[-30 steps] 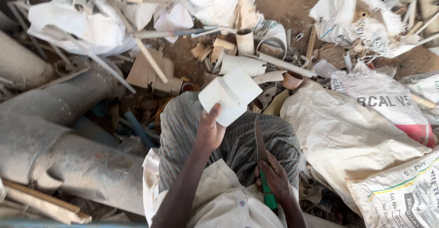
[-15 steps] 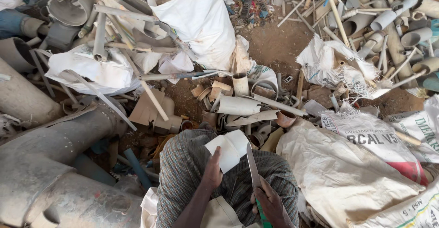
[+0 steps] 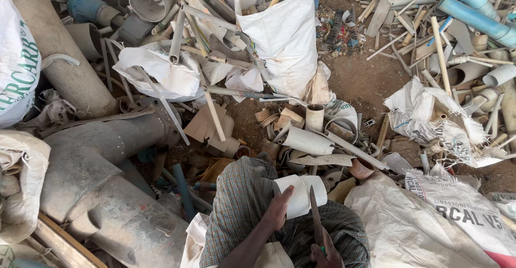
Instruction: The person uses a knife to cut a long flat plastic sheet into smaller pieces, then cuts a white plastic funnel-like object. The person works while sitting on the ground in a cluttered area with plastic waste and sacks.
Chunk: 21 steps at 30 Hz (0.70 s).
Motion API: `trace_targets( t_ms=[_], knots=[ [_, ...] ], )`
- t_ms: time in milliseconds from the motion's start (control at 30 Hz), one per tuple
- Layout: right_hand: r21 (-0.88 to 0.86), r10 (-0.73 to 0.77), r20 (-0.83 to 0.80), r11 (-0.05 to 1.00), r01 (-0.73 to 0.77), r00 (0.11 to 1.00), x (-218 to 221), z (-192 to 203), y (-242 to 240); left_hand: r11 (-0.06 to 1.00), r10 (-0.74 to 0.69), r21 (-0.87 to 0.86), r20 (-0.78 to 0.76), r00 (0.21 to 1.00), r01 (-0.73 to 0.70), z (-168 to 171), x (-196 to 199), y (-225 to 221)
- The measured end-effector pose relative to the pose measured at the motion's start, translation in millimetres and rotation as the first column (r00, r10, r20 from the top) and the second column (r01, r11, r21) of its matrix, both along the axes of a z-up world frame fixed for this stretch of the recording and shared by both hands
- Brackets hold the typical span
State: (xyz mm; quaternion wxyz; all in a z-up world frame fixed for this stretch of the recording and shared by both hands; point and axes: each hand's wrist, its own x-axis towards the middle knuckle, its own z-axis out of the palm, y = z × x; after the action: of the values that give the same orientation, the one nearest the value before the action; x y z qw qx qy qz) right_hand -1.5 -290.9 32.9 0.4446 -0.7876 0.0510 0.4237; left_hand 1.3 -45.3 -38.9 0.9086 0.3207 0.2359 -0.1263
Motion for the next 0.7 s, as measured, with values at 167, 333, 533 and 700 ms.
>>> trace_targets(
  t_ms=[167, 333, 533, 700],
  knots=[
    [-0.137, 0.112, 0.021, 0.985, -0.108, 0.993, 13, 0, -1, 0.985, -0.072, 0.15, -0.091, 0.993, 0.085, -6, -2, -2],
    [-0.229, 0.316, 0.191, 0.935, -0.27, 0.929, 32, 3, 7, 0.985, -0.008, 0.171, -0.074, 0.997, 0.02, -7, -4, 4],
    [-0.198, 0.369, 0.534, 0.929, -0.311, 0.761, 42, 7, -3, 0.969, -0.085, 0.22, -0.124, 0.989, 0.111, 12, -4, 1],
    [-0.34, 0.282, 0.157, 0.915, -0.216, 0.946, 43, 4, 7, 0.967, -0.008, 0.255, 0.124, 0.992, -0.024, 34, -9, 5]
  ],
)
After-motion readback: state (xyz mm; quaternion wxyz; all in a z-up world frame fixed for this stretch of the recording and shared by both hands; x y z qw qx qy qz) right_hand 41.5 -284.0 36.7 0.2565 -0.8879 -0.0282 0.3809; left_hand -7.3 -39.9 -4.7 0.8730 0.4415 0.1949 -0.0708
